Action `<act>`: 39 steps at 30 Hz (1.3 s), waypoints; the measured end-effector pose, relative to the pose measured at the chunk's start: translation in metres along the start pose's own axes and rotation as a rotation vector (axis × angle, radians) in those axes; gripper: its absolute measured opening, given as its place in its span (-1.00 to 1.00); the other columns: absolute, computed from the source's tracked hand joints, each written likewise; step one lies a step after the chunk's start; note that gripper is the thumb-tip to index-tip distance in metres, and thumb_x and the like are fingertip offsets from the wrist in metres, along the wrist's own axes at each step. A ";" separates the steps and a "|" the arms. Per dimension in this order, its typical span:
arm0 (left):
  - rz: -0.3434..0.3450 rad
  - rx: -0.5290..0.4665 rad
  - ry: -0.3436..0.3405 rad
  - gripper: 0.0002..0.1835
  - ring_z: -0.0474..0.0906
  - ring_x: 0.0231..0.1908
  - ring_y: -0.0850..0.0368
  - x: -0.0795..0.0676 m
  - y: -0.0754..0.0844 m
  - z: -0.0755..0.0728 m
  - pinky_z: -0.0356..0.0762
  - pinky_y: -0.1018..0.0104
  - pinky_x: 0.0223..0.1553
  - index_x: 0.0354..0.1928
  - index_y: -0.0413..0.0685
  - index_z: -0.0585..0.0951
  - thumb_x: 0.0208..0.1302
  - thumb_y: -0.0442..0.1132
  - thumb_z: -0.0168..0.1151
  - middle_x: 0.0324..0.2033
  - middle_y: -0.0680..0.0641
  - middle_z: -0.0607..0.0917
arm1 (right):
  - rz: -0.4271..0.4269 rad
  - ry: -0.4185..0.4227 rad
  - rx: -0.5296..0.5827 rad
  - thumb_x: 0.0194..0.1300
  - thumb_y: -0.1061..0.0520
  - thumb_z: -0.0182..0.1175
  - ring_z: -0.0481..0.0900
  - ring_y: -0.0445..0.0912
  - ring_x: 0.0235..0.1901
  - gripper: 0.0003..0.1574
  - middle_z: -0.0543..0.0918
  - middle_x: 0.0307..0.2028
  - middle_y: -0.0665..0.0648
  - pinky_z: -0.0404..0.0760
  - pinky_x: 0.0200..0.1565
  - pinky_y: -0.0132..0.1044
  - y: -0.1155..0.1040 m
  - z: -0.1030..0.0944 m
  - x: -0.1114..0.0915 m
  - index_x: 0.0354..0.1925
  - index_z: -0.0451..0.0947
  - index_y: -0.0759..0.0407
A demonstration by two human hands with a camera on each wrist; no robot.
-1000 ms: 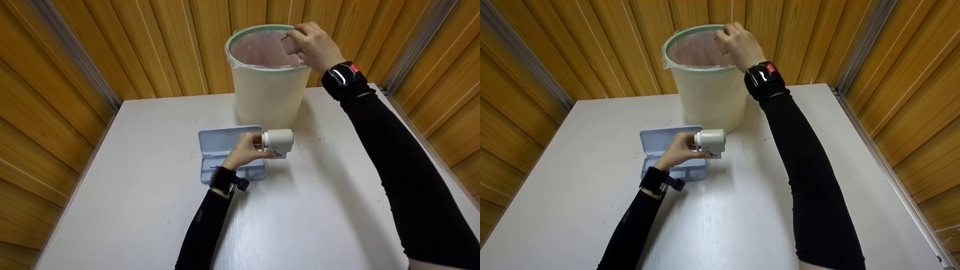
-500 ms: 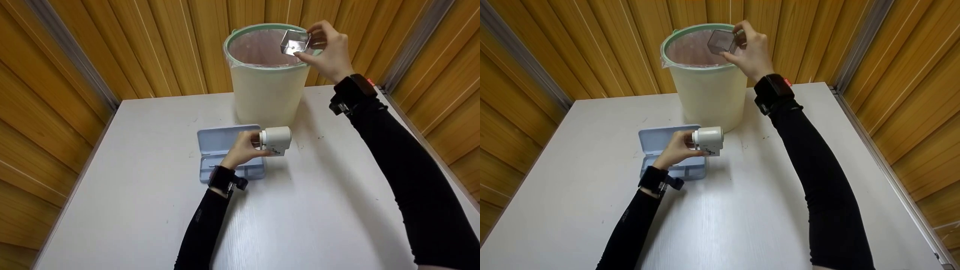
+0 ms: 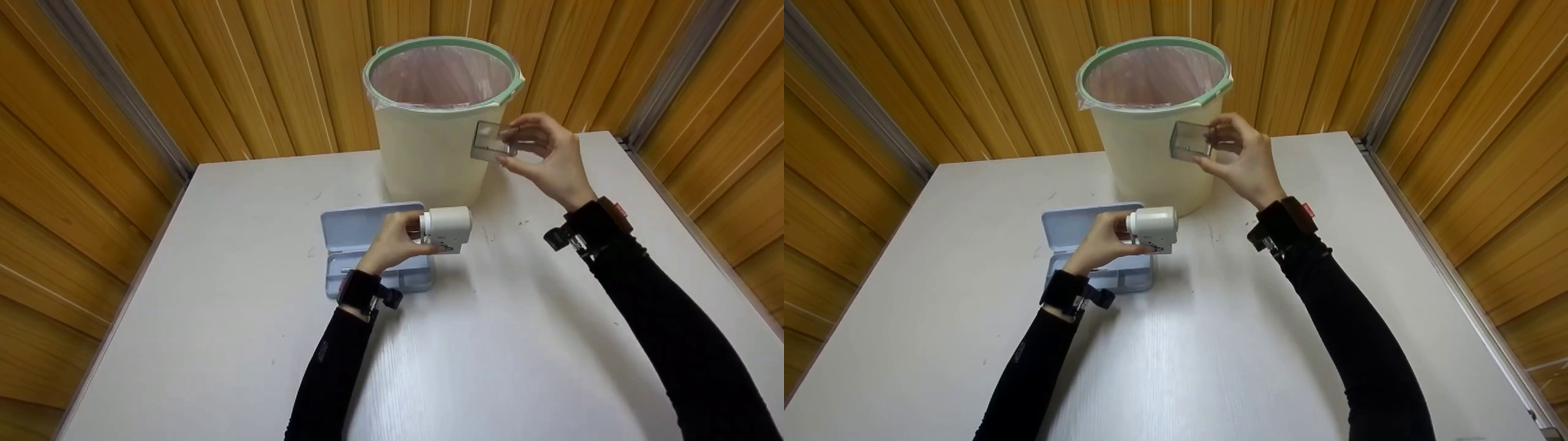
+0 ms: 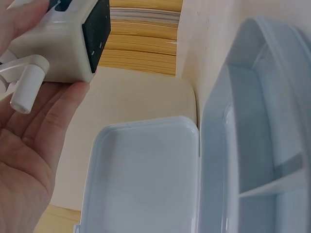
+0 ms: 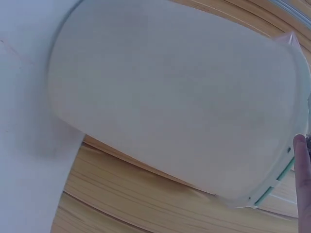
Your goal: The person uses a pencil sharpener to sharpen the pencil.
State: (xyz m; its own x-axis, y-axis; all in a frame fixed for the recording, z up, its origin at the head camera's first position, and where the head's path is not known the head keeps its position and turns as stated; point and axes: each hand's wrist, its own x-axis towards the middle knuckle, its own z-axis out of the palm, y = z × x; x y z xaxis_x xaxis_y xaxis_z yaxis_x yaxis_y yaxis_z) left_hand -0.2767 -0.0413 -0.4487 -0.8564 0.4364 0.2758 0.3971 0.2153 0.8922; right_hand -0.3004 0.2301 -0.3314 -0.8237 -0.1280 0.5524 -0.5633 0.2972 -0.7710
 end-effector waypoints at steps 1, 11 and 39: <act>0.001 0.005 0.001 -0.55 0.75 -0.15 0.02 0.000 0.000 -0.001 0.69 0.34 -0.11 -0.10 -0.29 0.66 -0.12 -0.39 0.57 -0.17 -0.22 0.77 | 0.003 -0.010 -0.008 0.02 0.39 0.44 0.68 -0.20 -0.12 -0.43 0.73 -0.10 0.11 0.62 0.00 -0.48 0.005 0.000 -0.007 0.04 0.52 0.29; -0.015 -0.004 0.017 -0.50 0.74 -0.11 -0.03 -0.002 0.001 -0.006 0.68 0.11 -0.01 -0.02 -0.29 0.64 -0.09 -0.38 0.56 -0.10 -0.23 0.74 | 0.139 -0.163 -0.034 0.02 0.35 0.47 0.68 -0.22 -0.08 -0.36 0.68 -0.03 0.28 0.60 0.00 -0.55 0.056 0.005 -0.072 0.09 0.48 0.34; 0.010 0.041 0.008 -0.54 0.74 -0.18 0.06 -0.001 0.002 -0.001 0.70 0.30 -0.10 -0.09 -0.29 0.66 -0.12 -0.39 0.56 -0.18 -0.20 0.76 | 0.242 -0.333 0.091 -0.04 0.37 0.49 0.70 0.03 -0.01 -0.37 0.65 -0.02 0.41 0.65 0.01 -0.42 0.068 0.031 -0.095 0.03 0.50 0.35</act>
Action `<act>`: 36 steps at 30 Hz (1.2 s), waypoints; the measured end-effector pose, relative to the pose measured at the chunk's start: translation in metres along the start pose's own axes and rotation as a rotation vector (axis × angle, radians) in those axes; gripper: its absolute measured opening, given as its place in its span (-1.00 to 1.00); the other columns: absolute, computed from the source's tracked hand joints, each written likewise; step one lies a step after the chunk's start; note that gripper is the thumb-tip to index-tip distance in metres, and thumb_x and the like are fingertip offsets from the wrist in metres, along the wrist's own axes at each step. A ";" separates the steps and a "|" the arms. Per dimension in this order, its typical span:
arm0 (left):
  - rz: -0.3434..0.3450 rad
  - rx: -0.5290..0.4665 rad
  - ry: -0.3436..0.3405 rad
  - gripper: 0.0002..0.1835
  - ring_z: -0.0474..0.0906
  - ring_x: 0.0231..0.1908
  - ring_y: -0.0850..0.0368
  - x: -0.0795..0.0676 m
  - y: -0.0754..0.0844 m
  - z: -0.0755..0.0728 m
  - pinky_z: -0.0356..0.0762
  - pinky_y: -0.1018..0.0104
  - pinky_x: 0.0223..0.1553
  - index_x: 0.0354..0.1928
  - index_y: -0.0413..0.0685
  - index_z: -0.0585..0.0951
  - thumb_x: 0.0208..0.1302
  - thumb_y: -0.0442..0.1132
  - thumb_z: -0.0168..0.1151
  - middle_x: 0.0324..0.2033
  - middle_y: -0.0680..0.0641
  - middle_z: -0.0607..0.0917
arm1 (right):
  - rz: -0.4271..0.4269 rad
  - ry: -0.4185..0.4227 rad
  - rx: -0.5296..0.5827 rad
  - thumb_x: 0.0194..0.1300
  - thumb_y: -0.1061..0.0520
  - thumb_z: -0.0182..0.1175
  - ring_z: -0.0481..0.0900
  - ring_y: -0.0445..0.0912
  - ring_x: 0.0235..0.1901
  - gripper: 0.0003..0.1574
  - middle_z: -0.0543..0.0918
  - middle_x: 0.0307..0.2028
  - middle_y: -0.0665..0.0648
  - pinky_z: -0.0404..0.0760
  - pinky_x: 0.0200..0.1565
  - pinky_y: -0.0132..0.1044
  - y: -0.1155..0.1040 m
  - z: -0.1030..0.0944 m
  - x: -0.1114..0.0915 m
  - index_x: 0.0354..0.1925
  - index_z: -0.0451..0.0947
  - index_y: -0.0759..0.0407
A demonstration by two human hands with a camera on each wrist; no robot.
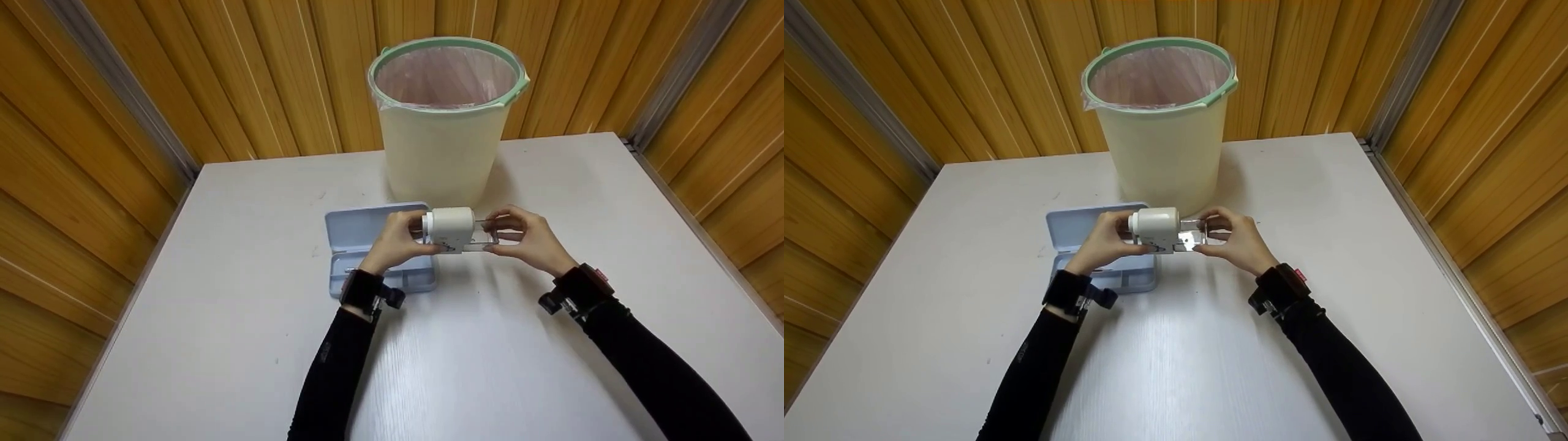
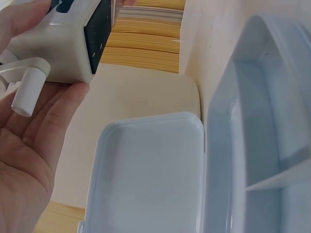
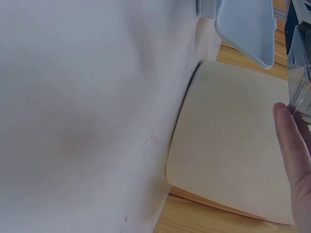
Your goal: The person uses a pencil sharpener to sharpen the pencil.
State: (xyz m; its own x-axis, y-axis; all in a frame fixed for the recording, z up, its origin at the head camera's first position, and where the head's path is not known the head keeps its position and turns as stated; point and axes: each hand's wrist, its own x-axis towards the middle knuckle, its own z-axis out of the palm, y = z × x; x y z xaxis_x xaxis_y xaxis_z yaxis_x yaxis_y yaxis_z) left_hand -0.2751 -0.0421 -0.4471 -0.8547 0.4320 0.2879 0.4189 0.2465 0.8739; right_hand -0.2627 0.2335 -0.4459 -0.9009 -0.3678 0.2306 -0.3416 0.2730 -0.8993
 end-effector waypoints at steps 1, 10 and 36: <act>0.000 0.002 0.000 -0.54 0.74 -0.19 0.07 0.000 0.000 0.001 0.70 0.31 -0.11 -0.09 -0.28 0.66 -0.13 -0.39 0.57 -0.19 -0.19 0.76 | -0.003 0.000 0.006 -0.04 0.38 0.49 0.71 0.01 -0.02 -0.37 0.65 -0.03 0.41 0.65 0.01 -0.41 0.000 0.001 0.000 0.03 0.50 0.35; -0.008 -0.021 -0.046 -0.49 0.73 -0.18 0.04 0.002 0.000 0.007 0.68 0.36 -0.10 -0.02 -0.28 0.65 -0.11 -0.38 0.56 -0.16 -0.20 0.75 | 0.036 -0.022 0.006 -0.07 0.33 0.52 0.68 -0.28 -0.08 -0.28 0.62 0.05 0.34 0.65 0.03 -0.37 -0.001 0.011 0.002 0.08 0.48 0.37; -0.044 -0.012 -0.046 -0.47 0.72 -0.19 0.06 0.003 0.002 0.022 0.67 0.40 -0.12 0.02 -0.31 0.63 -0.08 -0.39 0.54 -0.14 -0.23 0.76 | 0.112 -0.045 0.052 -0.03 0.38 0.48 0.71 -0.17 -0.06 -0.16 0.59 0.11 0.48 0.66 -0.01 -0.38 0.003 0.019 0.003 0.23 0.40 0.47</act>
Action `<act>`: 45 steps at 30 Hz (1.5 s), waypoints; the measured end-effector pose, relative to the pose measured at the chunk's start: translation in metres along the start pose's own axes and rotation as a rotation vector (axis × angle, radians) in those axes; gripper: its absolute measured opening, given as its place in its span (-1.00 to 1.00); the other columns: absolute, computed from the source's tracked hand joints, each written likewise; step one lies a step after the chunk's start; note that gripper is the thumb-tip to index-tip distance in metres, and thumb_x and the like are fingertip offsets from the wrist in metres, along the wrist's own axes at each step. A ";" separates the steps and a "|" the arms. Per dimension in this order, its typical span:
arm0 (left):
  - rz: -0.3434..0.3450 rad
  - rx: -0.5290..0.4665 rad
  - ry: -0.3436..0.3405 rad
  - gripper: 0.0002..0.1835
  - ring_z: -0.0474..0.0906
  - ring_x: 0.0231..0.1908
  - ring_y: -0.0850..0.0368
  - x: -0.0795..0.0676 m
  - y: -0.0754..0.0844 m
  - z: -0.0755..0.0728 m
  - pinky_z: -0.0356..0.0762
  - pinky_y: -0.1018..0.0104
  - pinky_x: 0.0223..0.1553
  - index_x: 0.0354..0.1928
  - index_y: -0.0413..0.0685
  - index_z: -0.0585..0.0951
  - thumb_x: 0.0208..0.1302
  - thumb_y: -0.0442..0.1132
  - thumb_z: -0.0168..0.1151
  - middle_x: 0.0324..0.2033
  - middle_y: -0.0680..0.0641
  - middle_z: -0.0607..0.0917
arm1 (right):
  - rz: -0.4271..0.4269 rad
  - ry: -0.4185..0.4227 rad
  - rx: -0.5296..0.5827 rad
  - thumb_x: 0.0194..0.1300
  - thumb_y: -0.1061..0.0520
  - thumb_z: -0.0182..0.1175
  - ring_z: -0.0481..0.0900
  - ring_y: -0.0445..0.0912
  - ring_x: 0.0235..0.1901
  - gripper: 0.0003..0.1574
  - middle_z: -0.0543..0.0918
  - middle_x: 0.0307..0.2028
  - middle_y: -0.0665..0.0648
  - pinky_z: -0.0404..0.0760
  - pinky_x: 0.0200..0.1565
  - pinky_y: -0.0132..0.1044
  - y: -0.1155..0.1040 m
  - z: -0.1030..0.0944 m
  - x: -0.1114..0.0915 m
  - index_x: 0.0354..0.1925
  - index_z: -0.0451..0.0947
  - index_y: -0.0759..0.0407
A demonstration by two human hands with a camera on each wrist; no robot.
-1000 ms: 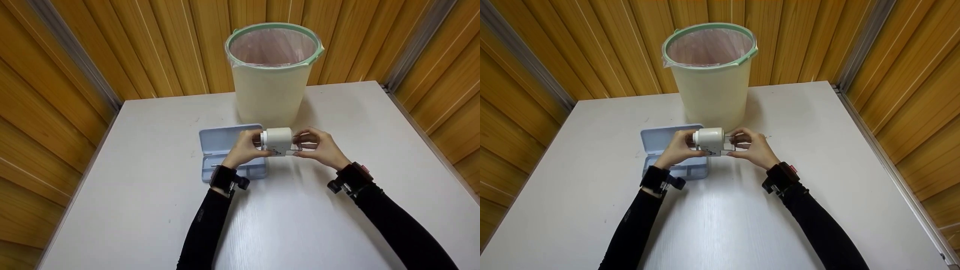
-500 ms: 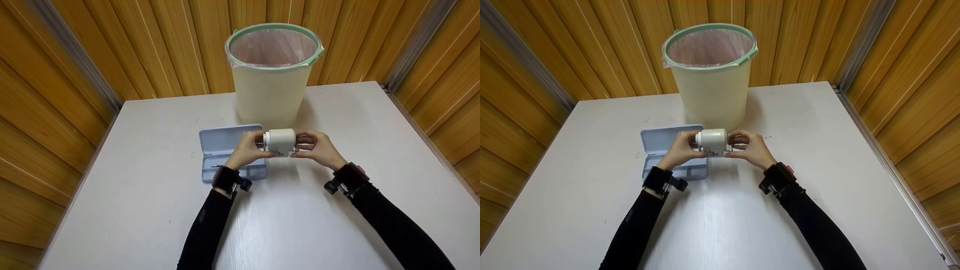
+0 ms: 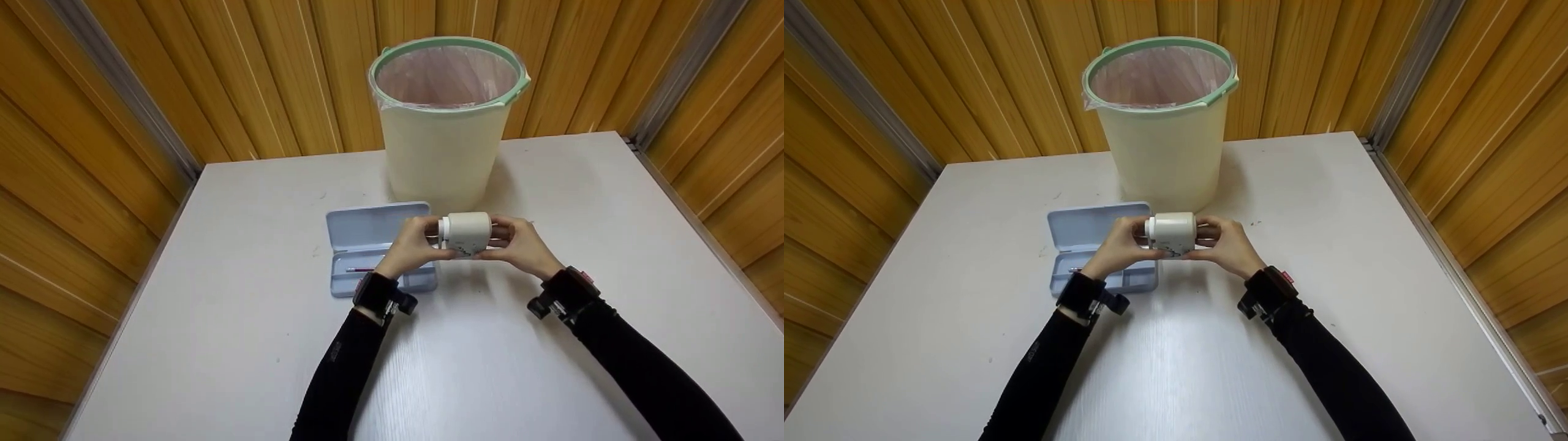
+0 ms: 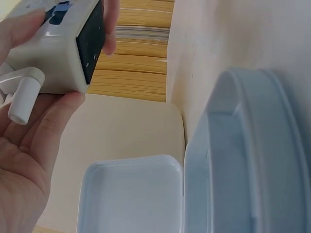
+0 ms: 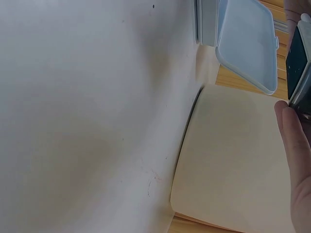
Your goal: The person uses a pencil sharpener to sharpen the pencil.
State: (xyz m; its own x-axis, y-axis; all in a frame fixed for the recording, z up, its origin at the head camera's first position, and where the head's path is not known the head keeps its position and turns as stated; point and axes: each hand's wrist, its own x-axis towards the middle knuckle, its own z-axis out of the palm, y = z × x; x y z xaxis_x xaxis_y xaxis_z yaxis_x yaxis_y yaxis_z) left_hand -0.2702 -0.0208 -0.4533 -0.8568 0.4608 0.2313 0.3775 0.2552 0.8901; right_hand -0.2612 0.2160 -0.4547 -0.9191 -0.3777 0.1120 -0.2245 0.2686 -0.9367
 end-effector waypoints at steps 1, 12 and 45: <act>-0.003 0.001 -0.001 -0.47 0.72 -0.20 0.06 0.000 0.000 0.000 0.67 0.40 -0.12 0.02 -0.31 0.63 -0.09 -0.38 0.54 -0.14 -0.22 0.76 | -0.001 -0.002 -0.009 -0.02 0.37 0.48 0.71 -0.12 -0.03 -0.16 0.59 0.12 0.47 0.66 0.00 -0.38 0.000 0.000 0.000 0.24 0.40 0.46; 0.019 0.031 -0.010 -0.48 0.69 -0.27 0.16 0.000 -0.003 0.004 0.68 0.37 -0.15 0.01 -0.28 0.65 -0.08 -0.35 0.55 -0.18 -0.18 0.77 | -0.090 -0.062 -0.120 -0.06 0.30 0.53 0.45 0.13 0.28 -0.07 0.50 0.22 0.26 0.47 0.29 -0.01 -0.012 -0.005 -0.002 0.27 0.36 0.33; 0.197 0.532 0.106 -0.22 0.22 0.46 -0.12 -0.036 -0.001 -0.050 0.18 0.01 0.47 0.39 -0.16 0.39 0.15 -0.09 0.44 0.39 -0.18 0.42 | -0.058 0.043 -0.245 -0.01 0.42 0.45 0.59 0.19 0.07 -0.32 0.58 0.09 0.33 0.64 0.08 -0.06 0.006 -0.032 -0.012 0.11 0.46 0.37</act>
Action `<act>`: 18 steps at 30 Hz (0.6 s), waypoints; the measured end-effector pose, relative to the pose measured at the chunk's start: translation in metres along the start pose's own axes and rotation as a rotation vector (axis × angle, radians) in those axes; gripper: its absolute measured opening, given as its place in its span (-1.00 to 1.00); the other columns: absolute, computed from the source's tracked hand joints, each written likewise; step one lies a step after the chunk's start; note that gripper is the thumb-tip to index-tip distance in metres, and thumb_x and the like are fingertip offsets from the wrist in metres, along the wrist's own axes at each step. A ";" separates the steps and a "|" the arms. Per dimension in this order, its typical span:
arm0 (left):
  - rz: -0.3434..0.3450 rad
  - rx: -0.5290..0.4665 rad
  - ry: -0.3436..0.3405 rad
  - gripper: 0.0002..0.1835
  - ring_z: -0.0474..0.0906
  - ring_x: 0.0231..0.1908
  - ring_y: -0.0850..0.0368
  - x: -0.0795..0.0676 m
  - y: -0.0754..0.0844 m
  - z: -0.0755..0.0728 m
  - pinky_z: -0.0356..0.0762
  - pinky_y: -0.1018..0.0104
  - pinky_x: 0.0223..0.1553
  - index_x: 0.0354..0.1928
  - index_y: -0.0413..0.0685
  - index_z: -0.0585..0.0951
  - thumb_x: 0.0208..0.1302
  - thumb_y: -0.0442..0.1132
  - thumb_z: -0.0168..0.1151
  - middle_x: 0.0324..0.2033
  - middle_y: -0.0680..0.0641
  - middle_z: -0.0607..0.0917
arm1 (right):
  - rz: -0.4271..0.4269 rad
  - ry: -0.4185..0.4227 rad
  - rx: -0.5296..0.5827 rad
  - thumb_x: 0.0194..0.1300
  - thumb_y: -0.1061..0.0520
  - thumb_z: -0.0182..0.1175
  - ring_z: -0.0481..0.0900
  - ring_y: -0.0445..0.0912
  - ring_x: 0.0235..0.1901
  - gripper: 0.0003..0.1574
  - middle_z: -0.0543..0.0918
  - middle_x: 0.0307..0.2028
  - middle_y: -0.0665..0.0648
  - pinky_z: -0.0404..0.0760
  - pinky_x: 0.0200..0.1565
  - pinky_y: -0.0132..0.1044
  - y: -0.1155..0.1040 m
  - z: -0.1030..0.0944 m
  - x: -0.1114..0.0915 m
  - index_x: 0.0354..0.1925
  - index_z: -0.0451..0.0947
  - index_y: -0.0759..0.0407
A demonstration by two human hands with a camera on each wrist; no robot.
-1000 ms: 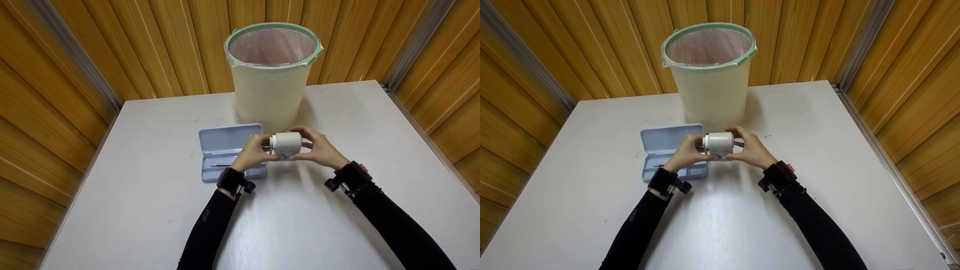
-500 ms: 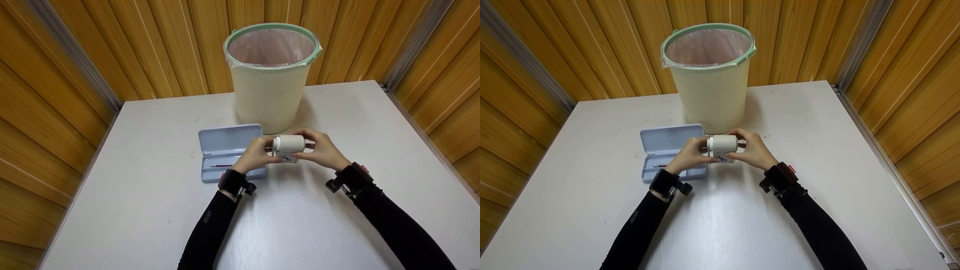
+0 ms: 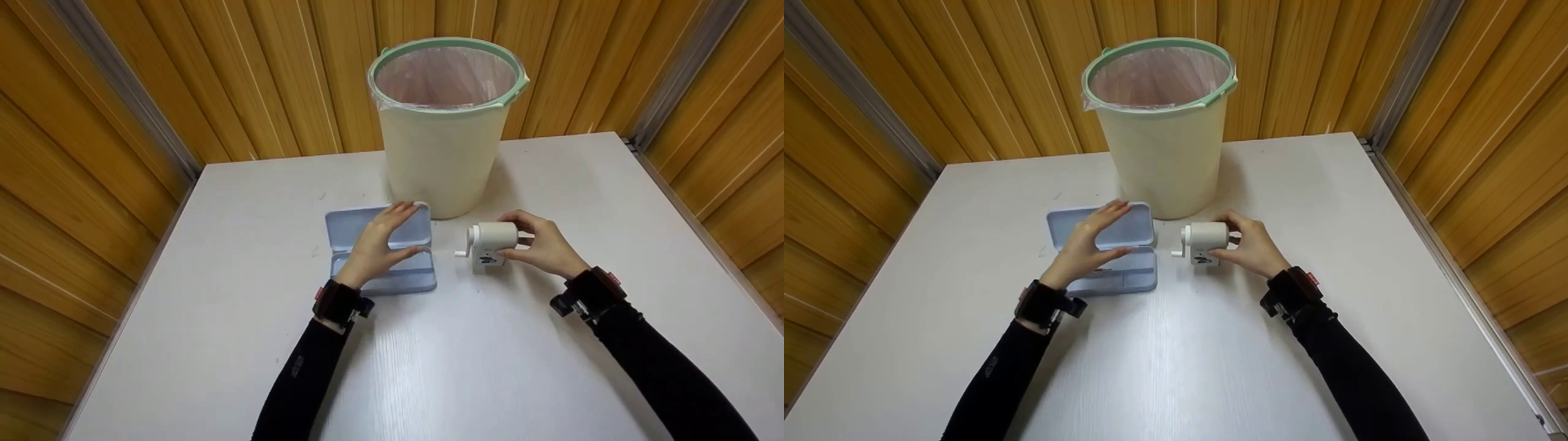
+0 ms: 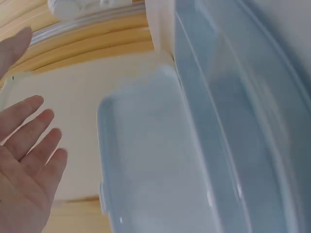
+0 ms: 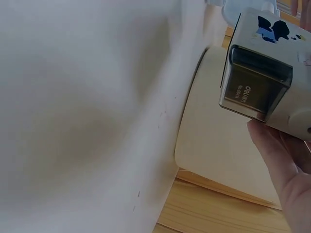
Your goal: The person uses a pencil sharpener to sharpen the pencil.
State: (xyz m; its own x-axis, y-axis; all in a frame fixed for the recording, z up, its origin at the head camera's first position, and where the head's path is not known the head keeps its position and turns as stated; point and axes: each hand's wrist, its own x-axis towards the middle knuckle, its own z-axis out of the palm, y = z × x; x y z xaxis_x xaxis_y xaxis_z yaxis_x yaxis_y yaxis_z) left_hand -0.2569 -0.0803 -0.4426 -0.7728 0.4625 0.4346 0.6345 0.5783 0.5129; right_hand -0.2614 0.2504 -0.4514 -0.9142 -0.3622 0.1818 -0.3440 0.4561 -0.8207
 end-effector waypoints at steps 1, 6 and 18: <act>0.004 0.037 0.029 -0.22 0.19 0.46 -0.14 -0.004 -0.003 -0.006 0.16 -0.01 0.47 0.39 -0.16 0.39 0.15 -0.11 0.44 0.40 -0.18 0.41 | 0.004 -0.003 -0.003 -0.01 0.43 0.44 0.59 0.21 0.08 -0.31 0.57 0.10 0.35 0.63 0.09 -0.02 0.002 0.000 0.000 0.12 0.45 0.39; -0.047 0.277 0.178 -0.21 0.12 0.49 -0.16 -0.026 -0.019 -0.036 0.07 -0.13 0.48 0.42 -0.12 0.34 0.17 -0.14 0.42 0.45 -0.19 0.31 | 0.031 -0.030 -0.016 0.00 0.40 0.45 0.56 0.25 0.12 -0.30 0.55 0.12 0.37 0.60 0.11 0.09 0.009 0.003 -0.002 0.13 0.43 0.38; -0.339 0.510 0.241 -0.19 0.04 0.52 -0.16 -0.076 -0.061 -0.076 0.03 -0.12 0.50 0.50 -0.16 0.19 0.32 0.01 0.24 0.49 -0.23 0.20 | 0.012 -0.057 -0.042 0.04 0.39 0.43 0.55 0.30 0.14 -0.38 0.56 0.09 0.37 0.61 0.09 0.08 0.020 0.009 -0.005 0.07 0.42 0.34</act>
State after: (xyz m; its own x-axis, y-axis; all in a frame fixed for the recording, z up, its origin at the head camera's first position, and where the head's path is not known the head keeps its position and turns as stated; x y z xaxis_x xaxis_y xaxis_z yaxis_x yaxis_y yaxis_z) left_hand -0.2357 -0.2015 -0.4506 -0.8665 0.0694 0.4944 0.2243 0.9388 0.2613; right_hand -0.2617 0.2538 -0.4732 -0.9053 -0.4012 0.1399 -0.3425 0.4943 -0.7990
